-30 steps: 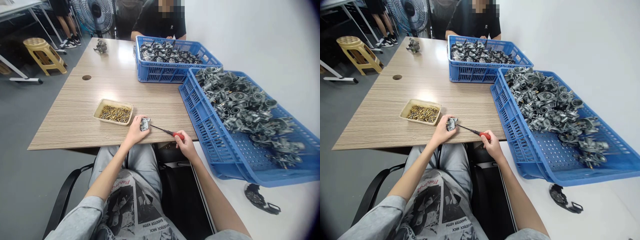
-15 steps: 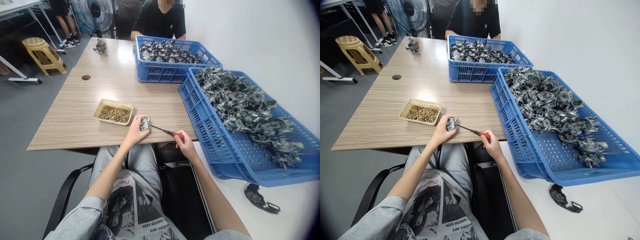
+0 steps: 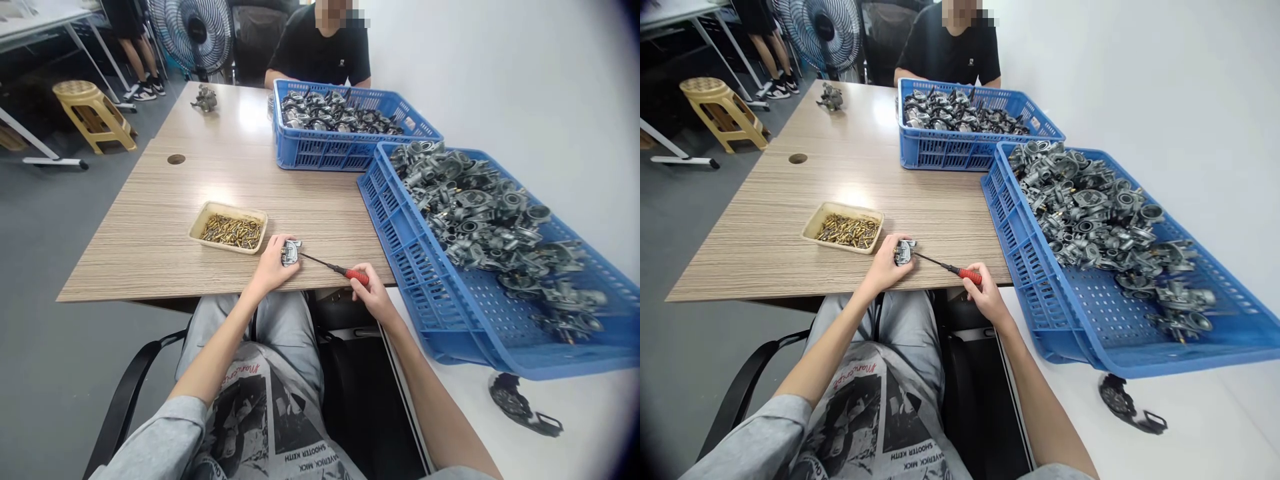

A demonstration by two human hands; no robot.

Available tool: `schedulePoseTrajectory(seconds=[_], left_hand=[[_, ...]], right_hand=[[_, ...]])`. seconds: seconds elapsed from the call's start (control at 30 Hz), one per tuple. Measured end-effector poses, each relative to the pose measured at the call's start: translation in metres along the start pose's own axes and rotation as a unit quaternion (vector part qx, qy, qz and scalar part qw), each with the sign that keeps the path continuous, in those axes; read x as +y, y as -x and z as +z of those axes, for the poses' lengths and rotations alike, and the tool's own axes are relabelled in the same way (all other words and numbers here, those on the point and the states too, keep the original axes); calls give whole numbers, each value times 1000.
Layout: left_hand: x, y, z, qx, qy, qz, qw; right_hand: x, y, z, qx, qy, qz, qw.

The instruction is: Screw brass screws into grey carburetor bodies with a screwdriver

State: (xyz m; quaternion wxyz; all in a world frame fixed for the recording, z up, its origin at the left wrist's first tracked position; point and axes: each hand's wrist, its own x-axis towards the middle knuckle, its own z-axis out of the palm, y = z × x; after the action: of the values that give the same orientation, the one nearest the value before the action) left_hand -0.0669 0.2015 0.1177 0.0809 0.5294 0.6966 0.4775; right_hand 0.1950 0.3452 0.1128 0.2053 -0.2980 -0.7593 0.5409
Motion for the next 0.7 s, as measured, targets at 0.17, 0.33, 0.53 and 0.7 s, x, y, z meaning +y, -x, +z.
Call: schedulePoseTrajectory(seconds=[0.17,0.33,0.53,0.7], left_hand=[[-1,1,0,-2,0,3,1000],[-1,1,0,-2,0,5,1000],[-2,1,0,-11,-3,5,1000],[-1,0,0,-15,-5,-2,1000]], right_hand=[[5,-2,-1,-7,-10,-6,1000],[9,-2,-1,-4,-18,-13,1000],[7,-1,-2,-6,-35,6,999],[12,-5,0,-2,-60,6,998]])
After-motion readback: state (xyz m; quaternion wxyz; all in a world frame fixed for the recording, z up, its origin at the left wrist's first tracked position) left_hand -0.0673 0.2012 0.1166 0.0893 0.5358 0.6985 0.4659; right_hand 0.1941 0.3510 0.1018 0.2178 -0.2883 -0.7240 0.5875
